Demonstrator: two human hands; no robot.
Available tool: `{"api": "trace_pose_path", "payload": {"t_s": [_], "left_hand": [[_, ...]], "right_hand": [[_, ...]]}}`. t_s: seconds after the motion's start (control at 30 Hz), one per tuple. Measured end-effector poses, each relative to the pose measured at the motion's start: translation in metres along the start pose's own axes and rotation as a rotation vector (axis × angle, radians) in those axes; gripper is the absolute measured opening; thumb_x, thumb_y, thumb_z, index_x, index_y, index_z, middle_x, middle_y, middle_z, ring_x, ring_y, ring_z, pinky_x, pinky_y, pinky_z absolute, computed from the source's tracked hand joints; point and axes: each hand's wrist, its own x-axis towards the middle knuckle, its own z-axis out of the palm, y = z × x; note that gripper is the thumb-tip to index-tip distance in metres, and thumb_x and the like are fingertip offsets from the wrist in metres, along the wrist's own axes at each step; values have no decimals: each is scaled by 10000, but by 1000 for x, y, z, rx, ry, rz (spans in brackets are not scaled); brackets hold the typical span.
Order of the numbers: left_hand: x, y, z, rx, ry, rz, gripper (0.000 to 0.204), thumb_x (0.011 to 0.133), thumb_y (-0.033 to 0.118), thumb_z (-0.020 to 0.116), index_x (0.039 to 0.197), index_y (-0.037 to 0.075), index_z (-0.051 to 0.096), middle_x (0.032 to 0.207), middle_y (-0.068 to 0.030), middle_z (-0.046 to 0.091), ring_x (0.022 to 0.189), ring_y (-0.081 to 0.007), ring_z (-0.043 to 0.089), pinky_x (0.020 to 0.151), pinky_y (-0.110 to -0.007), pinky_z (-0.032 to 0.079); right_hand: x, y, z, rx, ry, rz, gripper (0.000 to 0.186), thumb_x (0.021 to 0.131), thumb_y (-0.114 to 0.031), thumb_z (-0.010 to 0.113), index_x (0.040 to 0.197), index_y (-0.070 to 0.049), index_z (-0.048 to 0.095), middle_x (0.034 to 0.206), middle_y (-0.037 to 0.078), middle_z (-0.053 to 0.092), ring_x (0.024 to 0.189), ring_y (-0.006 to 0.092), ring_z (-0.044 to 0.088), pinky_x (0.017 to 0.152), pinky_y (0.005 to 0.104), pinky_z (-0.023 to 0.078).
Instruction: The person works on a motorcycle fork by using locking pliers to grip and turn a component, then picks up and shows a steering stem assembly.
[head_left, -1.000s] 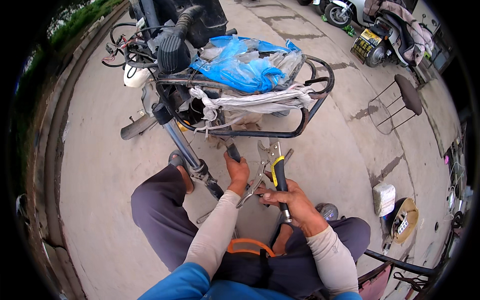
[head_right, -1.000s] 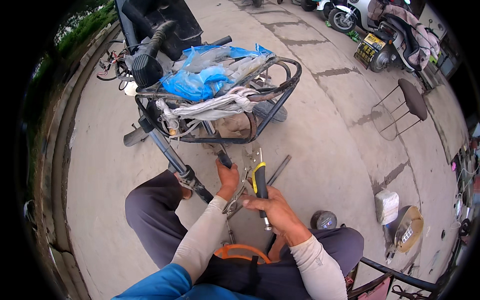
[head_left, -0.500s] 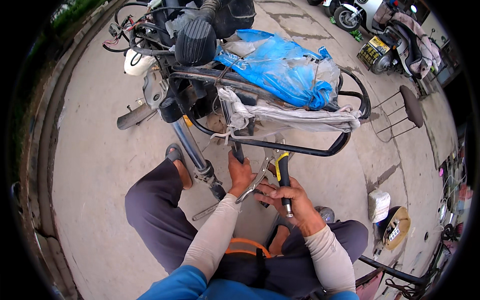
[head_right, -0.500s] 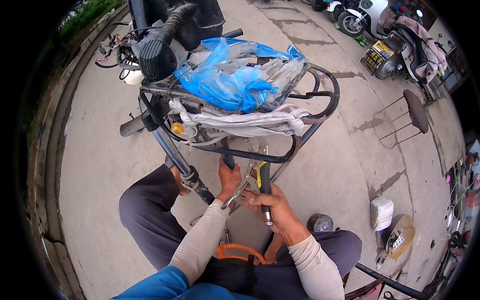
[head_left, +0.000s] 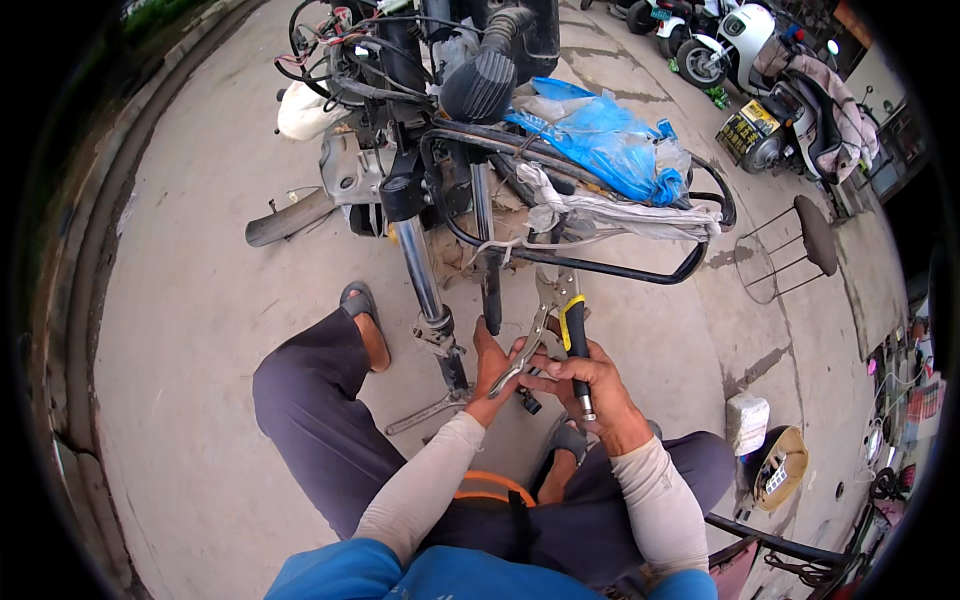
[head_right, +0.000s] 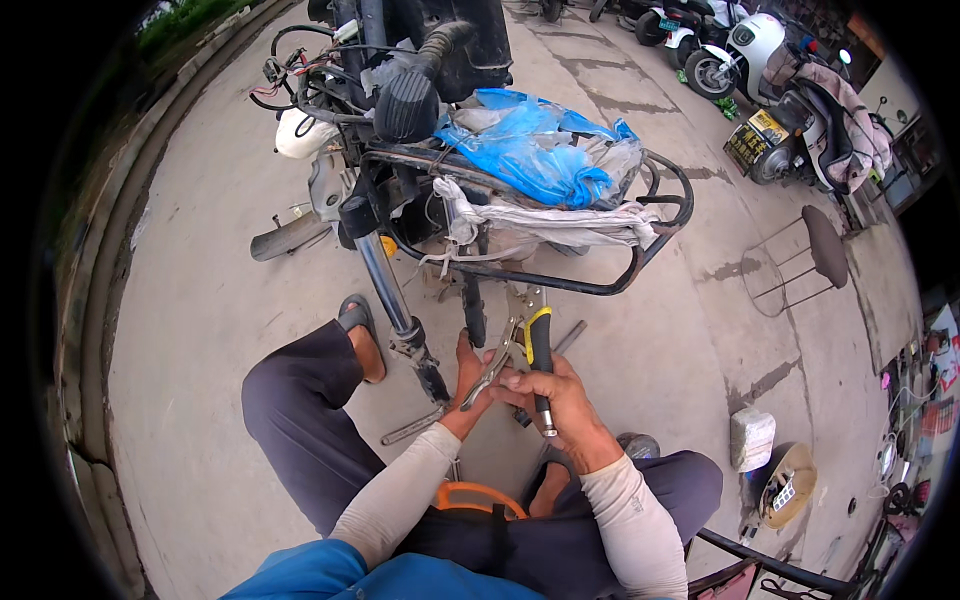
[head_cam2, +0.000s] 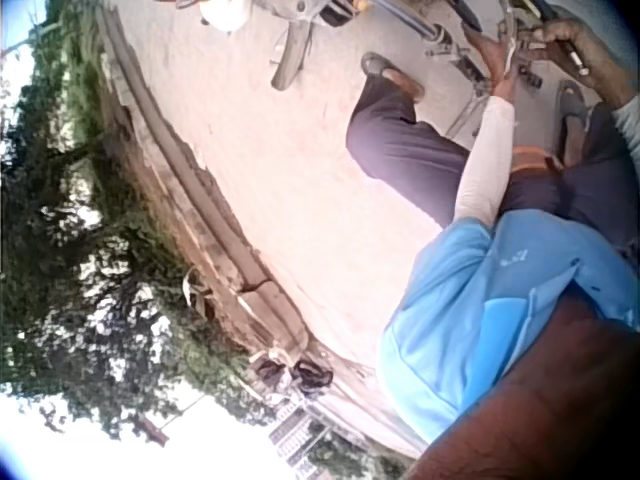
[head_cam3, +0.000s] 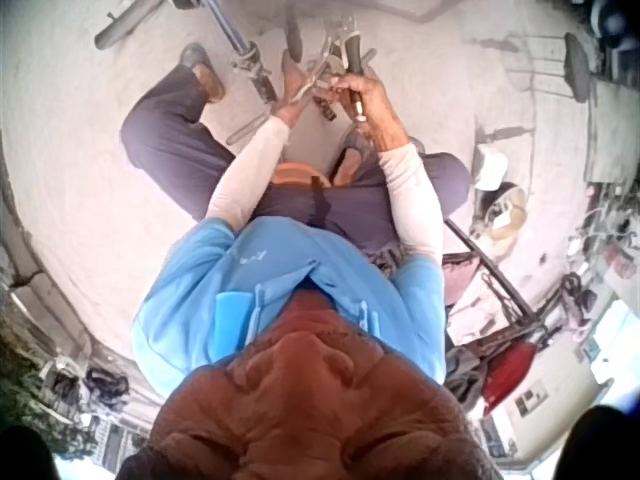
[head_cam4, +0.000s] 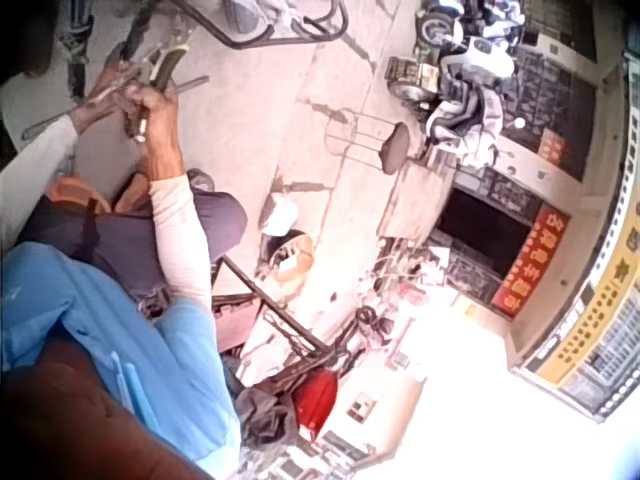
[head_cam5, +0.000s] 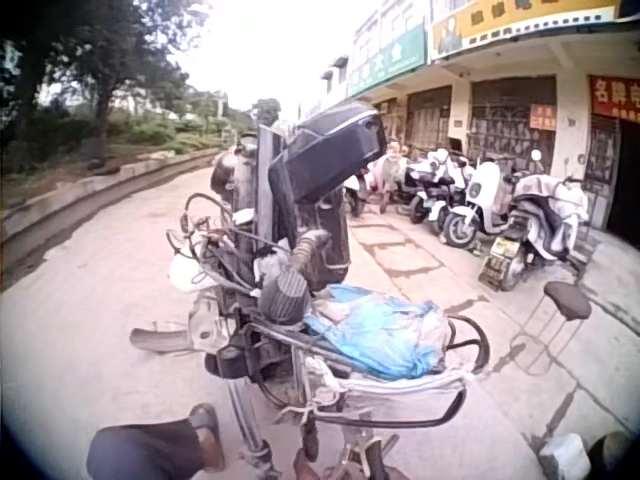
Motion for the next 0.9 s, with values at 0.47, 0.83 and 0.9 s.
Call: {"api": "trace_pose_path", "payload": {"t_s": [0.47,0.83,0.9], "left_hand": [[-107,22,-63,243,-181,184,449,898,100,639,1300,-40,498,1294,-248,553,1197,-387,563,1017,-414,458],[-105,54,-59,-678,-377,-201,319,972,46,502,1283,-20,514,1203,-126,645,1054,-186,638,919,-321,506],[-106,39,-53,-450,-389,-95,334,941,13,530,1275,-14,519,1216,-129,637,1055,-190,633,924,-322,505]], "right_hand": [[-18,20,-10,123,-92,-23,557,812,-32,589,1343,12,429,1194,204,602,1101,312,603,930,476,488],[-48,13,7,-31,-92,80,803,785,6,580,1492,29,198,1376,331,474,1259,436,537,1042,536,462],[-45,5,-3,-87,-64,128,786,789,8,577,1488,43,219,1370,331,476,1256,440,539,1047,545,461]]}}
